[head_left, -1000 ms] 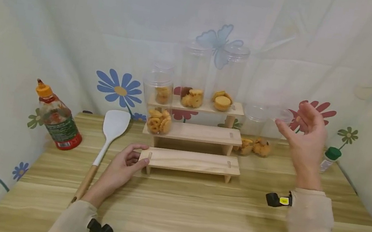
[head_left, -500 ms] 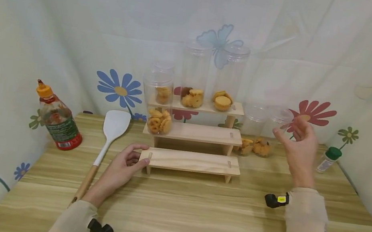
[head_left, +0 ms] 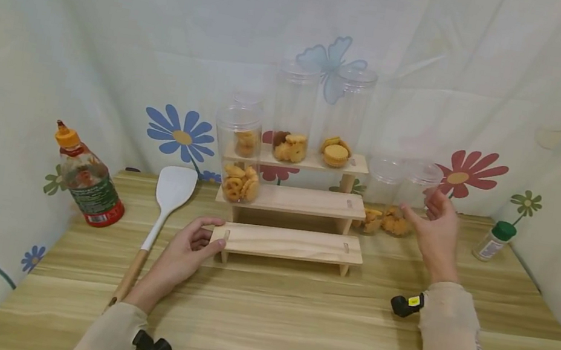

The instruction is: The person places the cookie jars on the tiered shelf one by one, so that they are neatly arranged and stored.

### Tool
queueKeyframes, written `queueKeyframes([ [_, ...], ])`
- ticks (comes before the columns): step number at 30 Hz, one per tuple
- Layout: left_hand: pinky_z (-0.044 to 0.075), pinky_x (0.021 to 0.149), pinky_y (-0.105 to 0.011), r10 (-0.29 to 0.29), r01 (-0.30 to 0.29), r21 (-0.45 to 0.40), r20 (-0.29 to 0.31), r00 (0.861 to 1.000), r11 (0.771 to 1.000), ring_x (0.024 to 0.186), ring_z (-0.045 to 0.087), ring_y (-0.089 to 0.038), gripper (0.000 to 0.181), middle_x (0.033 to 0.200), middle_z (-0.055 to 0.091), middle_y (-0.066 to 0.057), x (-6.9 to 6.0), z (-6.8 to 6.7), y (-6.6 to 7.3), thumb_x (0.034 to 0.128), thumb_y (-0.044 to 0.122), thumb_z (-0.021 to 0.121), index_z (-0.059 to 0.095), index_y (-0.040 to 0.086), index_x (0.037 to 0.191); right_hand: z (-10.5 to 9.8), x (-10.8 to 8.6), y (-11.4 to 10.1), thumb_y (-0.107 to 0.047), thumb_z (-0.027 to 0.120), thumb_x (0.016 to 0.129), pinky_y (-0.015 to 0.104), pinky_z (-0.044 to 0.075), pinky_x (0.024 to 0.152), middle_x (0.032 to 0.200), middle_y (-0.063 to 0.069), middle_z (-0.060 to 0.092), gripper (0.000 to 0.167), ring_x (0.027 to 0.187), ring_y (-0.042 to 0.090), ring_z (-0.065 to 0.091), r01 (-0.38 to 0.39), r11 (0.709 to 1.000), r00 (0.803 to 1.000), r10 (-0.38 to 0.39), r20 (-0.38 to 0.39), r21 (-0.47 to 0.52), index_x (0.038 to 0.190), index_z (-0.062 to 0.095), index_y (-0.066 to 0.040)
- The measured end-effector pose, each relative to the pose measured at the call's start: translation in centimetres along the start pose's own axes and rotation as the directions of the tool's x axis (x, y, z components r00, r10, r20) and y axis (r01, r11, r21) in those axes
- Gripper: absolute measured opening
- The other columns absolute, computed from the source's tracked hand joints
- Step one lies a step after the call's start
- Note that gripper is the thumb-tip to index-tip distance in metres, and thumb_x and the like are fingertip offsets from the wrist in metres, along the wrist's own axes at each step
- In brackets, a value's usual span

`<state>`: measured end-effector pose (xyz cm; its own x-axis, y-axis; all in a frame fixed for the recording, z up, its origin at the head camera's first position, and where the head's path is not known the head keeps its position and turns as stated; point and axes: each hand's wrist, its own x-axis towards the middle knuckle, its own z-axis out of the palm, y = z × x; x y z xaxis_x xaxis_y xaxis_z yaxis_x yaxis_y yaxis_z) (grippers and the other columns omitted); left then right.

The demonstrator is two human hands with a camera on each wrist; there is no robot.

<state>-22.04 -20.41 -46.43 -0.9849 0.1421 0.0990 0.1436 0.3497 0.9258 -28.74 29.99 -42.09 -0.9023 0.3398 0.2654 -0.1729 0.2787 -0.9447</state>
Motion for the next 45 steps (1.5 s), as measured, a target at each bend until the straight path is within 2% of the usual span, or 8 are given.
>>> queueKeyframes([
  [7, 0.052, 0.096, -0.029, -0.001, 0.001, 0.005, 0.002, 1.0, 1.0, 0.112, 0.07, -0.025, 0.047, 0.121, 0.079, -0.014, 0.0, 0.0, 0.2, 0.1093, 0.03, 0.076, 0.062, 0.019, 0.153, 0.5, 0.1, 1.2, -0.017, 0.085, 0.102, 0.047, 0.033, 0.132, 0.169, 0.022, 0.049, 0.079, 0.158, 0.038, 0.045, -0.016, 0.998, 1.0, 0.016, 0.0, -0.064, 0.167, 0.044, -0.001],
  [12, 0.052, 0.095, -0.029, -0.002, 0.002, 0.004, 0.005, 1.0, 1.0, 0.112, 0.07, -0.025, 0.047, 0.121, 0.079, -0.014, 0.0, 0.0, 0.3, 0.1095, 0.03, 0.076, 0.061, 0.02, 0.153, 0.8, 0.1, 1.8, -0.018, 0.084, 0.102, 0.049, 0.033, 0.132, 0.167, 0.023, 0.05, 0.077, 0.158, 0.038, 0.044, -0.017, 0.995, 1.0, 0.018, 0.013, -0.103, 0.164, 0.043, 0.003],
  [19, 0.052, 0.095, -0.029, 0.0, 0.0, 0.002, 0.007, 1.0, 1.0, 0.112, 0.07, -0.025, 0.047, 0.121, 0.078, -0.014, 0.0, 0.0, 0.3, 0.1096, 0.03, 0.076, 0.061, 0.02, 0.153, 0.9, 0.0, 1.9, -0.018, 0.085, 0.102, 0.05, 0.031, 0.132, 0.169, 0.022, 0.048, 0.08, 0.16, 0.038, 0.042, -0.011, 0.994, 1.0, 0.012, 0.014, -0.106, 0.165, 0.041, 0.003],
  [29, 0.052, 0.096, -0.029, -0.014, 0.014, 0.003, -0.001, 1.0, 1.0, 0.113, 0.07, -0.026, 0.048, 0.122, 0.078, -0.014, -0.1, 0.0, 0.2, 0.1096, 0.03, 0.076, 0.061, 0.02, 0.154, 1.4, -0.2, 2.4, -0.019, 0.083, 0.104, 0.05, 0.033, 0.132, 0.171, 0.02, 0.047, 0.082, 0.159, 0.037, 0.043, 0.001, 0.995, 1.0, 0.0, 0.013, -0.103, 0.17, 0.037, -0.003],
  [36, 0.052, 0.097, -0.029, -0.026, 0.026, 0.005, 0.003, 1.0, 1.0, 0.115, 0.07, -0.025, 0.048, 0.125, 0.078, -0.013, -0.1, -0.1, 0.3, 0.1095, 0.031, 0.076, 0.061, 0.021, 0.154, 1.6, -0.4, 2.2, -0.017, 0.087, 0.1, 0.045, 0.036, 0.131, 0.166, 0.02, 0.053, 0.079, 0.156, 0.035, 0.048, -0.007, 0.999, 0.999, 0.005, -0.043, -0.044, 0.165, 0.044, -0.002],
  [42, 0.052, 0.098, -0.029, -0.022, 0.022, 0.006, 0.001, 1.0, 1.0, 0.115, 0.07, -0.025, 0.048, 0.124, 0.078, -0.013, -0.1, 0.0, 0.4, 0.1098, 0.031, 0.076, 0.061, 0.02, 0.154, 1.2, -0.3, 0.9, -0.019, 0.089, 0.098, 0.038, 0.038, 0.129, 0.159, 0.02, 0.057, 0.076, 0.151, 0.031, 0.052, -0.016, 1.0, 0.994, 0.013, -0.11, -0.025, 0.159, 0.048, -0.002],
  [45, 0.051, 0.098, -0.029, -0.021, 0.021, 0.003, 0.002, 1.0, 1.0, 0.114, 0.07, -0.025, 0.048, 0.123, 0.078, -0.014, -0.1, 0.0, 0.3, 0.1097, 0.03, 0.076, 0.061, 0.02, 0.154, 0.7, -0.4, -0.1, -0.022, 0.091, 0.096, 0.038, 0.04, 0.126, 0.152, 0.015, 0.059, 0.072, 0.146, 0.03, 0.054, -0.026, 0.999, 0.99, 0.02, -0.143, -0.035, 0.154, 0.052, -0.005],
])
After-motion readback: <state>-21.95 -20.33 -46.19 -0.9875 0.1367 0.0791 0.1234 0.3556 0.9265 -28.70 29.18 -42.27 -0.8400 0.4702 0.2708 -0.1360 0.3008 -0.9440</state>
